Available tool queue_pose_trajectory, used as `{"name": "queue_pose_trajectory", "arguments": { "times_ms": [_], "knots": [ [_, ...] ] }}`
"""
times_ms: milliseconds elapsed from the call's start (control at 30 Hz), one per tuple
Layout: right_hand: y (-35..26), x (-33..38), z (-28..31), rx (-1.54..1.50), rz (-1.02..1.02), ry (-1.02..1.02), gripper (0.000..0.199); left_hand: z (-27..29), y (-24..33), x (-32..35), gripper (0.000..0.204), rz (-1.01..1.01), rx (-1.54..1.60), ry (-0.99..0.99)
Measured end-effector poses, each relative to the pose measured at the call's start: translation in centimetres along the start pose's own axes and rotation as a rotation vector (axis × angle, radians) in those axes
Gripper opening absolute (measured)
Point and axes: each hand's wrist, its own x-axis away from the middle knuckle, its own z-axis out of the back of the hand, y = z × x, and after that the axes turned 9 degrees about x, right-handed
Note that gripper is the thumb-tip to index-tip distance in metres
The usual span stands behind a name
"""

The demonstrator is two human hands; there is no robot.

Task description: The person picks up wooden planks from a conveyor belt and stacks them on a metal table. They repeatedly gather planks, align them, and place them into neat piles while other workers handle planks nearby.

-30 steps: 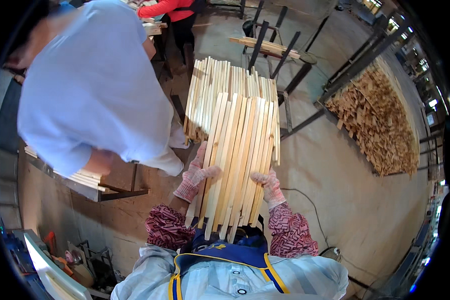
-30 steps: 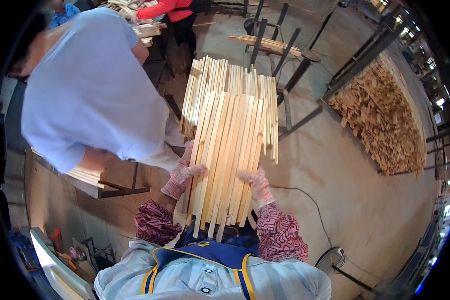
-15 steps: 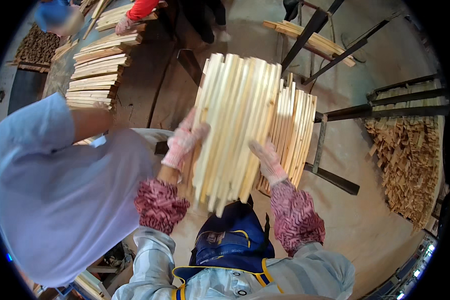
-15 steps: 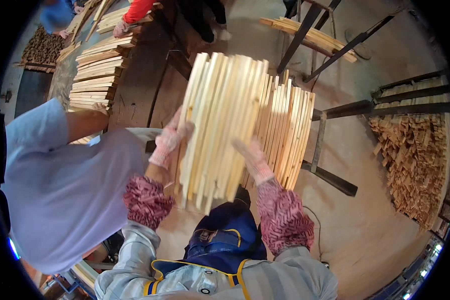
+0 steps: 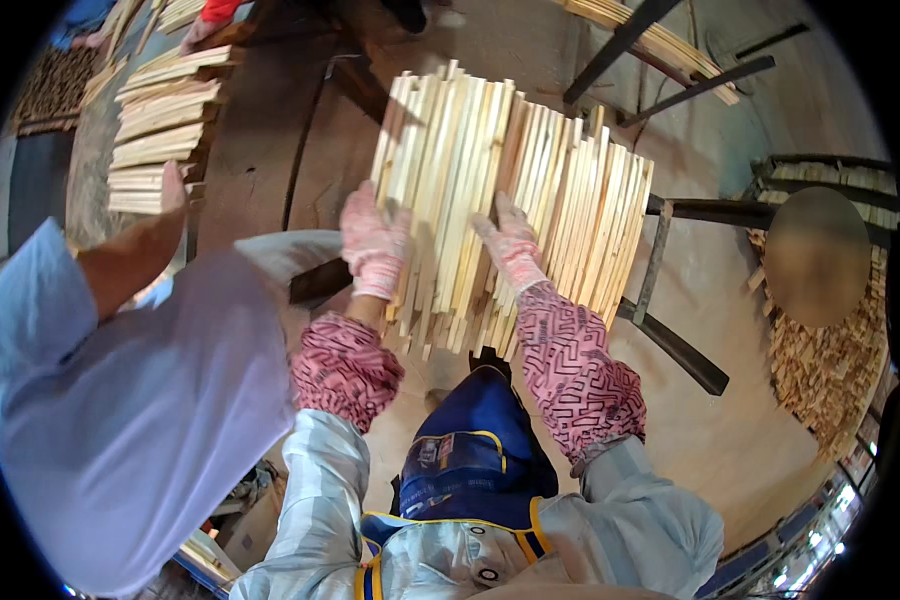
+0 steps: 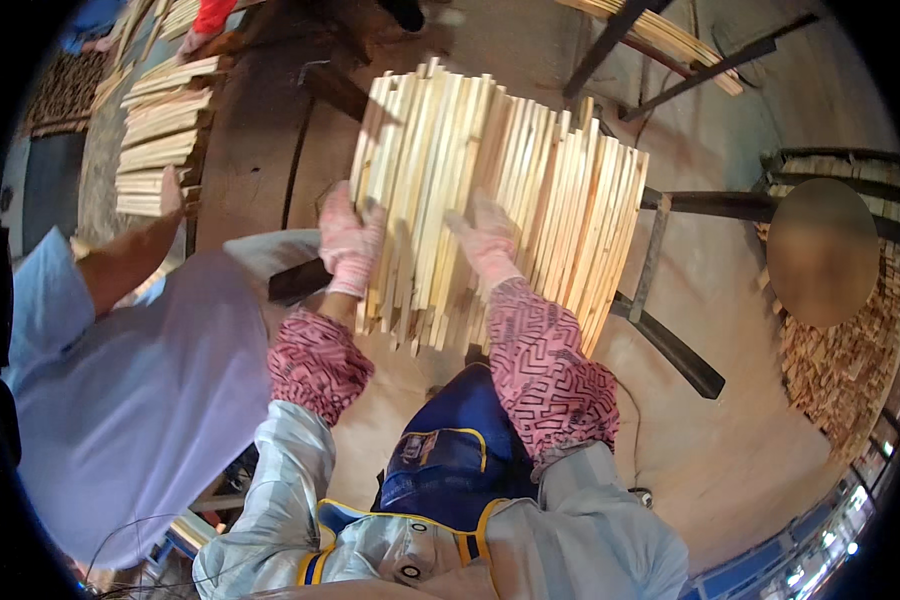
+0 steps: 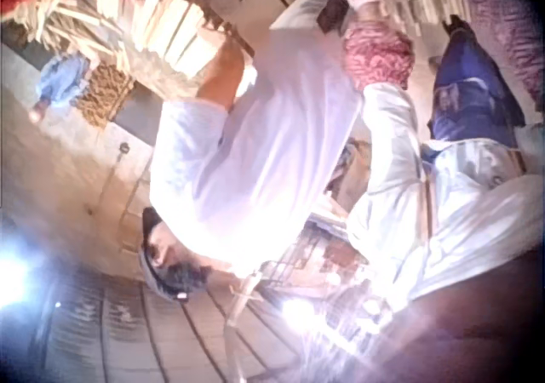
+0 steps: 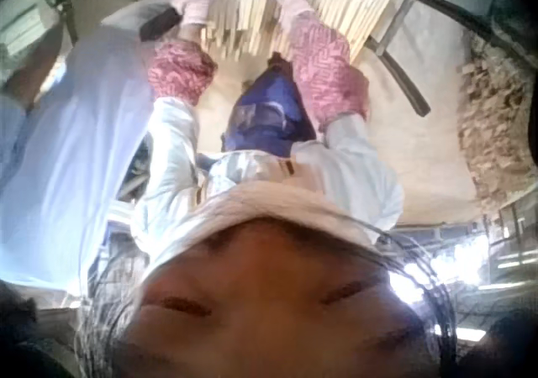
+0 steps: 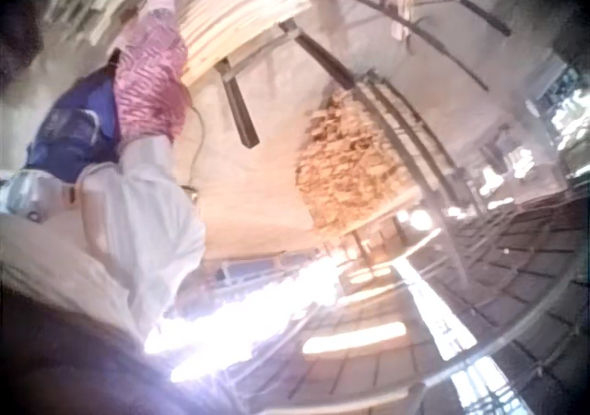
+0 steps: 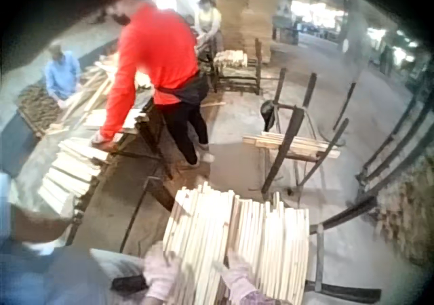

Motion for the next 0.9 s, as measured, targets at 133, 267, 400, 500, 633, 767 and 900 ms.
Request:
{"name": "queue_pose_trajectory", "arguments": {
  "times_ms": [133,267,400,500,633,767,900],
  "knots": [
    [4.8,4.9,-2.9,-0.222,-0.013,0.216,0.079,2.8,2.5,9.7,0.059,-0.071,-0.008,-0.096],
    [7.2,13.2,-6.8,0.002,0.073,0.175,0.072,5.6,-2.3,24.0,0.057,-0.108,0.207,-0.104],
    [11.8,20.8,-10.8,0.349,0.443,-0.083,0.05,12.5,-6.6,36.6,0.053,0.425,0.136,-0.552],
    [10.4,26.0,-14.8,0.338,0.621,-0.284,0.033,16.0,-12.7,46.8,0.052,0.611,0.227,-0.598],
    [7.6,34.1,-22.7,0.242,0.347,-0.749,0.026,17.8,-18.6,64.0,0.054,0.853,0.274,-0.464],
    [-2.1,42.0,-33.2,0.336,0.476,-0.961,0.013,26.6,-18.8,72.3,0.057,1.253,0.454,-0.04],
    [-9.2,45.6,-45.4,0.498,0.844,-1.294,0.043,25.6,-18.4,82.0,0.06,1.615,0.514,0.079]
  ]
}}
